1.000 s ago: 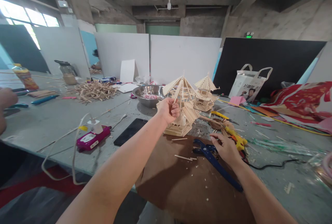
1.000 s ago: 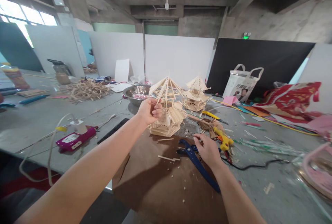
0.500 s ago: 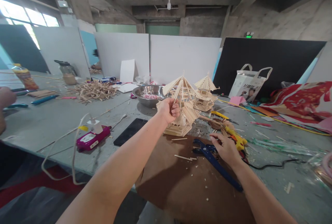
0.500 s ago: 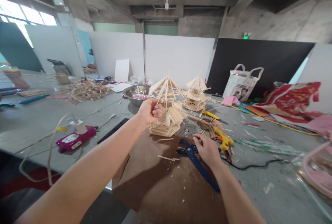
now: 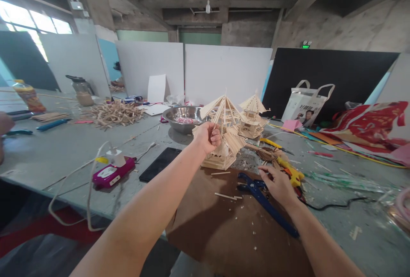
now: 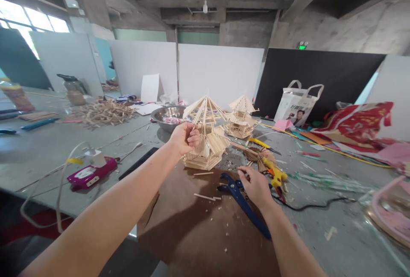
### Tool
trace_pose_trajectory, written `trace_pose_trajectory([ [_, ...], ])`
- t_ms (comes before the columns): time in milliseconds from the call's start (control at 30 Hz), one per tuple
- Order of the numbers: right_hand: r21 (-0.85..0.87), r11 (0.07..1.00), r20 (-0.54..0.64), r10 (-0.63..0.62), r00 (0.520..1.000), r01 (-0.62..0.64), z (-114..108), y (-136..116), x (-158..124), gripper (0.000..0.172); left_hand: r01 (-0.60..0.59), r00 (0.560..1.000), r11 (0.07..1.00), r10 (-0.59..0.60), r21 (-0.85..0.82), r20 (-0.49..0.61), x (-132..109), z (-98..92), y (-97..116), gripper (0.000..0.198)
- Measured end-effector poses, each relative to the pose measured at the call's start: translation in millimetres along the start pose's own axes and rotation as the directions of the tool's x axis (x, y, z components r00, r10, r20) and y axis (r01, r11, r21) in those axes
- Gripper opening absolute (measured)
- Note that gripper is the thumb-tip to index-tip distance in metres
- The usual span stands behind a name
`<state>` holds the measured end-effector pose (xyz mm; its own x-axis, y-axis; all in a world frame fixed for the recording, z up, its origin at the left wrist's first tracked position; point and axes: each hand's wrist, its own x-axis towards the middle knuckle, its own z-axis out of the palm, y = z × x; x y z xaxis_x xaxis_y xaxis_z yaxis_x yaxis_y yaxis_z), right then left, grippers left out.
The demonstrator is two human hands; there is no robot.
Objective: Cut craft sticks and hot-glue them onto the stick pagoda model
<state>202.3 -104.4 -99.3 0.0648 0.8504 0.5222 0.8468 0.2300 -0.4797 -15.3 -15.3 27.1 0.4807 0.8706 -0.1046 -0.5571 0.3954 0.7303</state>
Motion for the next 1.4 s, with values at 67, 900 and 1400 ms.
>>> trace_pose_trajectory([
  [67, 0.01, 1.0, 0.009, 0.004, 1.0, -0.004, -0.4, -0.9, 0.0, 0.026, -0.001, 1.0, 1.0, 0.001, -0.004, 0.003, 1.1, -1.4, 0.0, 0.006],
  [900, -0.438, 0.896, 0.619, 0.242, 0.747, 0.074, -25.8, -17.7, -10.3, 0.029, -0.36, 0.931, 0.73, 0.318, 0.581, 0.178, -12.9, -34.7, -110.9, 0.012],
  [1400, -0.264, 0.934, 0.215, 0.3, 0.929, -0.24, -32.3, -9.6, 4.9, 0.013, -0.461, 0.875, 0.487, 0.388, 0.741, 0.289, -14.5, -42.4, -111.4, 0.02],
])
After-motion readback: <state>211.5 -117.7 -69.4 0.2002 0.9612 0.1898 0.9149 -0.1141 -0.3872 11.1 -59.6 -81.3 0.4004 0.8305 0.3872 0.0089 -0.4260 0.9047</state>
